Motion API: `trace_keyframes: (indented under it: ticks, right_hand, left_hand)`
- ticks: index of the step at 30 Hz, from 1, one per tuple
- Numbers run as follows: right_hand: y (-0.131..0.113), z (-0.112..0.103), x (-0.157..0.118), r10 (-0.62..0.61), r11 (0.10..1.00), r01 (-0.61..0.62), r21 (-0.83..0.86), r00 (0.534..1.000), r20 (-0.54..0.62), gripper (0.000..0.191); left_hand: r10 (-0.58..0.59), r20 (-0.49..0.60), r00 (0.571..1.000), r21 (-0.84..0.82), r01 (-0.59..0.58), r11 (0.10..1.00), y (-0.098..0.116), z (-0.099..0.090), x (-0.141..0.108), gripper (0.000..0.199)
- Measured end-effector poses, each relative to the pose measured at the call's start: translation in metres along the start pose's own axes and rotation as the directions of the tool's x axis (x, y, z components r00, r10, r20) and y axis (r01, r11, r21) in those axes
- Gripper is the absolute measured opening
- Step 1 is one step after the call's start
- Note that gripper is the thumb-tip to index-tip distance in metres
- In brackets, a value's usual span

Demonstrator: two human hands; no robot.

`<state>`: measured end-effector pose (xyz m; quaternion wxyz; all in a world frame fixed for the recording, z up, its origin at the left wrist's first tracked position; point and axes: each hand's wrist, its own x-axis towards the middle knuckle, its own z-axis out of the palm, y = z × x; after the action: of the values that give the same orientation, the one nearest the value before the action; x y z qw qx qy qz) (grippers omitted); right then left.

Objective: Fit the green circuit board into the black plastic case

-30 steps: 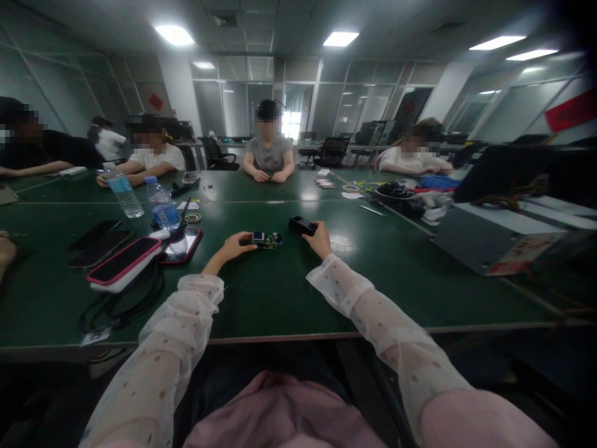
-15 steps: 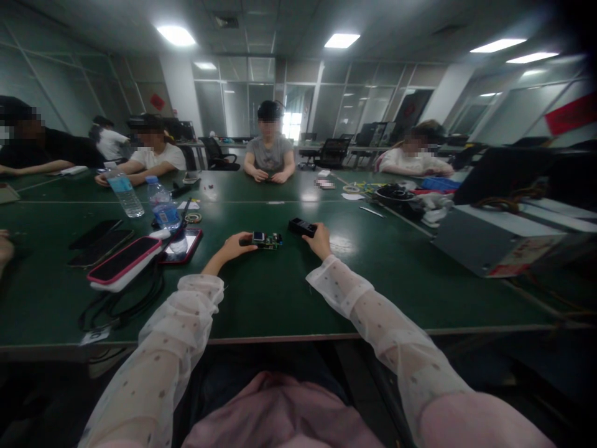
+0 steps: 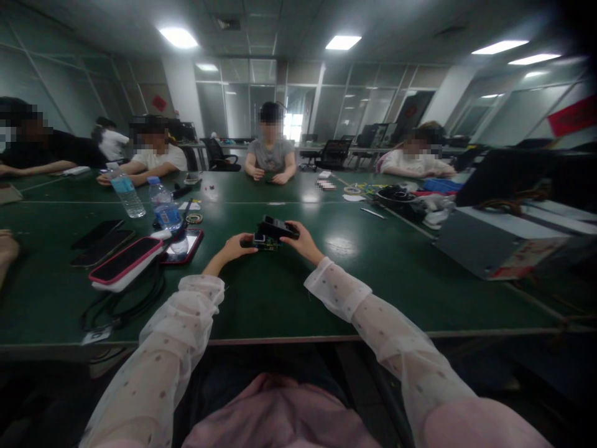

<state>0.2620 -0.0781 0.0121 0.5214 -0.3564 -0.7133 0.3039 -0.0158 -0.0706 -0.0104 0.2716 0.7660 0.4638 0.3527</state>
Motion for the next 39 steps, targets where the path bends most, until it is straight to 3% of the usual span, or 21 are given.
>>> trace_keyframes:
  ticks: [9,14,19,24,33,39]
  right_hand:
    - [0.003,0.01,-0.002,-0.046,0.997,0.049,-0.056,0.998,0.049,0.059]
    - [-0.001,0.009,-0.003,-0.065,0.992,0.08,-0.1,0.988,0.143,0.058]
    - [0.001,0.01,-0.007,-0.032,0.98,0.068,-0.188,0.981,0.189,0.055]
    - [0.01,0.01,-0.009,-0.01,0.985,0.048,-0.166,0.975,0.224,0.057]
    - [0.011,0.01,-0.007,-0.015,0.99,0.046,-0.134,0.974,0.227,0.056]
    - [0.011,0.009,-0.007,-0.009,0.989,0.042,-0.139,0.973,0.232,0.057]
  left_hand:
    - [-0.014,-0.016,1.0,-0.023,0.014,1.0,0.001,0.001,-0.001,0.066]
    - [-0.004,-0.014,1.0,0.027,0.004,1.0,-0.001,0.0,0.0,0.067]
    - [0.01,-0.028,1.0,0.087,-0.007,0.996,-0.003,0.001,0.002,0.075]
    - [0.006,-0.025,1.0,0.124,-0.003,0.992,0.0,0.001,0.001,0.075]
    - [0.008,-0.051,0.999,-0.056,-0.011,0.998,0.001,0.004,0.0,0.071]
    - [0.0,-0.049,0.999,-0.025,-0.002,1.0,-0.002,0.003,0.002,0.068]
